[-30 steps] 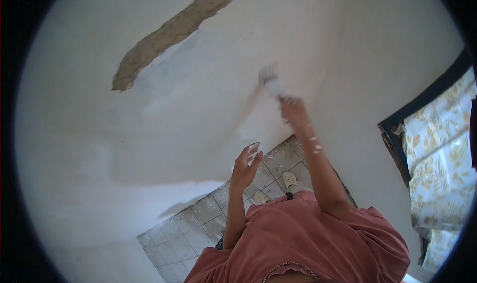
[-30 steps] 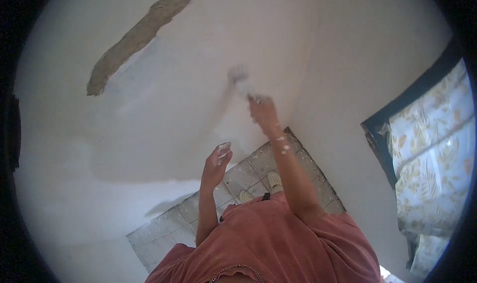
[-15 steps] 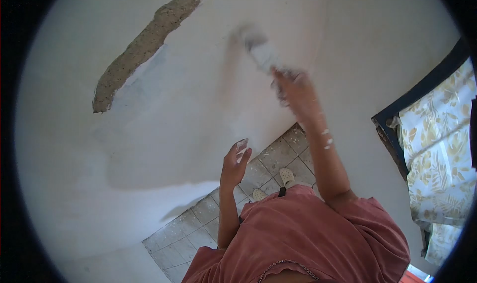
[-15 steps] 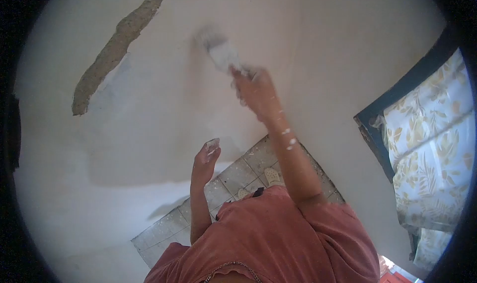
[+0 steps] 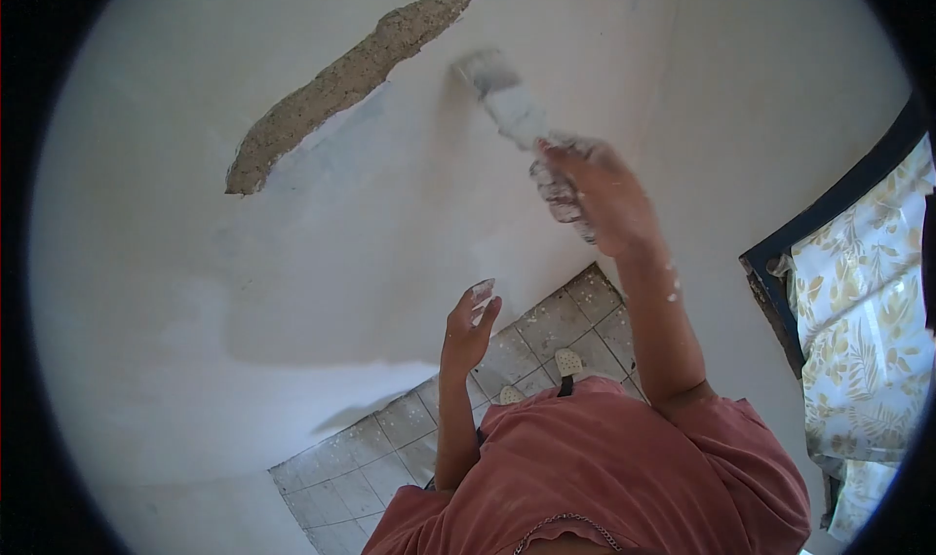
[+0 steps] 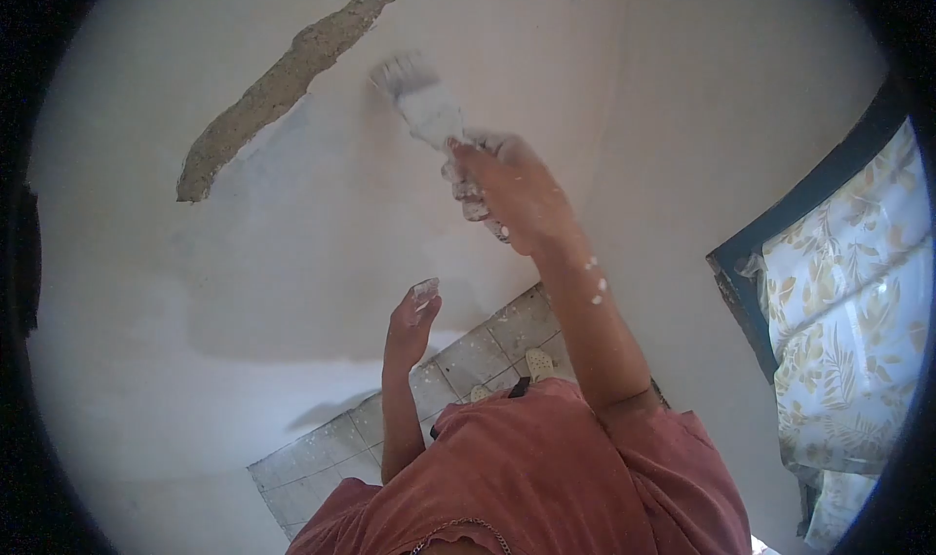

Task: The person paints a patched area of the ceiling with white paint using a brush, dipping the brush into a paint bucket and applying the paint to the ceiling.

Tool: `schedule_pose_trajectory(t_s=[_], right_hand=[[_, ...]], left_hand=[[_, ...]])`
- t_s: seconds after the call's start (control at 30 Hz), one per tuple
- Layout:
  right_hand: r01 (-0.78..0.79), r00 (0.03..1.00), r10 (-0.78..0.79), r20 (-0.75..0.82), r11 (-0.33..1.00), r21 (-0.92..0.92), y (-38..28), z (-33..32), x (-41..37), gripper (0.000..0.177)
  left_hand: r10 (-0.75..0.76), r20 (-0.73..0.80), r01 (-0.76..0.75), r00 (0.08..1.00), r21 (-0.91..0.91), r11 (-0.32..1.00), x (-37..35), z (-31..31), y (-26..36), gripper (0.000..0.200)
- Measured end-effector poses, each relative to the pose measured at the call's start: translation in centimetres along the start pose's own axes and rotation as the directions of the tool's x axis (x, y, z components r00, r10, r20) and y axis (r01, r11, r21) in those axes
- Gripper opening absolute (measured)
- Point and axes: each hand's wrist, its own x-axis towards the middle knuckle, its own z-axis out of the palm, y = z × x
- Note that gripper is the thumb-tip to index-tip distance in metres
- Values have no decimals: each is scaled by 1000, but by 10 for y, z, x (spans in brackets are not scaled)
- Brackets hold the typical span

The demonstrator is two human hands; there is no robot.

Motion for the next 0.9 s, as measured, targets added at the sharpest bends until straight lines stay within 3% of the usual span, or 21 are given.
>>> schedule_pose_trajectory(t_s=[0.03, 0.17, 0.23, 0.37, 0.47, 0.57, 0.63, 0.67, 0.73, 0.8, 0.9], right_hand=[[-21, 1000, 21, -17, 1000, -22, 15, 0, 6, 24], [-489, 871, 473, -130, 859, -151, 172, -43, 7, 27], [-540, 838, 495, -229, 814, -216, 167, -39, -11, 28], [-168, 984, 159, -83, 978, -124, 78, -24, 4, 26], [80, 997, -79, -21, 996, 48, -17, 12, -12, 28], [-181, 974, 131, -185, 940, -289, 6, 22, -14, 29], [-235, 956, 194, -220, 956, -178, 145, -6, 14, 28], [-337, 940, 305, -151, 782, -525, 189, -28, 11, 25], [-597, 786, 582, -209, 802, -13, 230, -42, -13, 17], [-465, 830, 450, -329, 885, 39, 220, -60, -8, 12], [-58, 976, 44, -213, 996, -62, 112, -97, 30, 27]], left_hand=[[0, 9, 0, 1000, 6, 1000, -2, 0, 2, 46], [32, -2, -32, 999, -41, 999, -4, -3, -7, 46], [28, -11, -28, 1000, -41, 999, -6, -11, -11, 45], [3, 0, -3, 1000, -13, 1000, -8, -13, -14, 44], [-5, 27, 6, 1000, -14, 1000, -3, -9, -10, 44], [-10, 49, 11, 999, -13, 1000, -3, -5, -8, 44], [15, 60, -12, 998, -50, 999, -1, -4, -16, 45], [15, 61, -12, 998, -44, 999, 0, -5, -16, 45], [1, 59, 1, 998, -29, 1000, -5, -12, -14, 45], [-7, 58, 7, 998, 3, 1000, -1, -16, -12, 45], [-20, 61, 22, 998, -27, 999, -1, -13, -22, 45]])
